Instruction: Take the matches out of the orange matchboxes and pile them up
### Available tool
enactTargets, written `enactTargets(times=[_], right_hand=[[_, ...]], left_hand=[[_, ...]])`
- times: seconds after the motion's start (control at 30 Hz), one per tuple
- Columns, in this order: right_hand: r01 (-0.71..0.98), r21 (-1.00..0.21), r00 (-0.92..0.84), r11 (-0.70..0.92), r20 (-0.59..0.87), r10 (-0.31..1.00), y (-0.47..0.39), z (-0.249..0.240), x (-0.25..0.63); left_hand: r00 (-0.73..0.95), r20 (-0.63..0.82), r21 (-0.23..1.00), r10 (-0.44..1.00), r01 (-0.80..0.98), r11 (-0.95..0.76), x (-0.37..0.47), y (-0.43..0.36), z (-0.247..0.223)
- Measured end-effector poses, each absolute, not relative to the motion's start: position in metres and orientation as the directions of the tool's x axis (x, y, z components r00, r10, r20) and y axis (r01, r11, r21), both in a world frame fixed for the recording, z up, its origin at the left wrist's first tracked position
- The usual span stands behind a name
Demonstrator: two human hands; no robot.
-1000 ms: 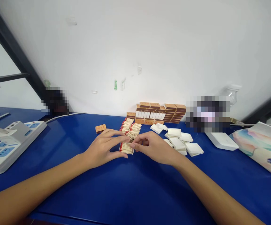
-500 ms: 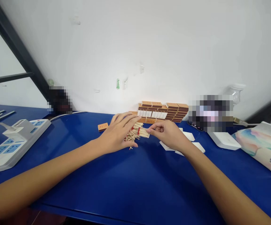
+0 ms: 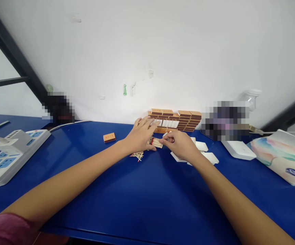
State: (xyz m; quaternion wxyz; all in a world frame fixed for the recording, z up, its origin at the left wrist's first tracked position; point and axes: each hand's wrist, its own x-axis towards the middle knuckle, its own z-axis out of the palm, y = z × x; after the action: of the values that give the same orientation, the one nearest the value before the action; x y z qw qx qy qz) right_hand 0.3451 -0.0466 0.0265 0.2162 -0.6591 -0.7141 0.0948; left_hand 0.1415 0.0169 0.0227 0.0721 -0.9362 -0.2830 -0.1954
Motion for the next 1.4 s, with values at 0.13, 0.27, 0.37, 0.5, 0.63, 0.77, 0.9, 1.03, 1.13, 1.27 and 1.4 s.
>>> enactTargets(times=[0.13,0.27,0.37,0.5,0.63,0.77,0.9,1.03,1.13,1.27,1.4], right_hand=[[0.898,-0.422,-0.038,0.128,0.214,0.976,-0.0458,0.0234,0.3467],[0.89,-0.427,-0.073,0.157,0.207,0.976,-0.0474,0.0252,0.3486],[0.898,-0.404,-0.095,0.174,0.209,0.973,-0.0496,0.0275,0.3475],[0.917,-0.356,-0.104,0.18,0.222,0.969,-0.0527,0.0301,0.3435],[0.93,-0.321,-0.105,0.177,0.228,0.968,-0.0538,0.0314,0.341],[0.94,-0.285,-0.117,0.19,0.255,0.96,-0.0538,0.0318,0.3408],[0.936,-0.277,-0.136,0.218,0.288,0.948,-0.0535,0.0302,0.3419],[0.93,-0.275,-0.153,0.245,0.319,0.935,-0.0524,0.0276,0.3438],[0.925,-0.28,-0.152,0.256,0.343,0.927,-0.0516,0.027,0.3445],[0.921,-0.283,-0.155,0.269,0.368,0.917,-0.0517,0.0284,0.3436],[0.922,-0.265,-0.167,0.284,0.389,0.906,-0.0524,0.0295,0.3419]], left_hand=[[0.761,0.411,-0.043,0.502,0.566,-0.823,0.1498,0.0187,0.0228],[0.764,0.403,-0.06,0.504,0.571,-0.819,0.1525,0.0166,0.0241],[0.767,0.379,-0.062,0.517,0.578,-0.813,0.1519,0.0151,0.0249],[0.775,0.365,-0.077,0.516,0.578,-0.813,0.1508,0.0142,0.0259],[0.777,0.36,-0.077,0.517,0.577,-0.813,0.1504,0.0133,0.027],[0.784,0.338,-0.07,0.521,0.573,-0.816,0.1501,0.0129,0.0278],[0.783,0.323,-0.065,0.532,0.579,-0.813,0.1493,0.0143,0.0278],[0.783,0.314,-0.059,0.536,0.58,-0.813,0.1487,0.016,0.0279],[0.783,0.31,-0.056,0.539,0.581,-0.812,0.1485,0.0162,0.0283],[0.783,0.302,-0.054,0.543,0.583,-0.81,0.1483,0.0155,0.029],[0.781,0.291,-0.047,0.553,0.589,-0.807,0.1484,0.0149,0.0301]])
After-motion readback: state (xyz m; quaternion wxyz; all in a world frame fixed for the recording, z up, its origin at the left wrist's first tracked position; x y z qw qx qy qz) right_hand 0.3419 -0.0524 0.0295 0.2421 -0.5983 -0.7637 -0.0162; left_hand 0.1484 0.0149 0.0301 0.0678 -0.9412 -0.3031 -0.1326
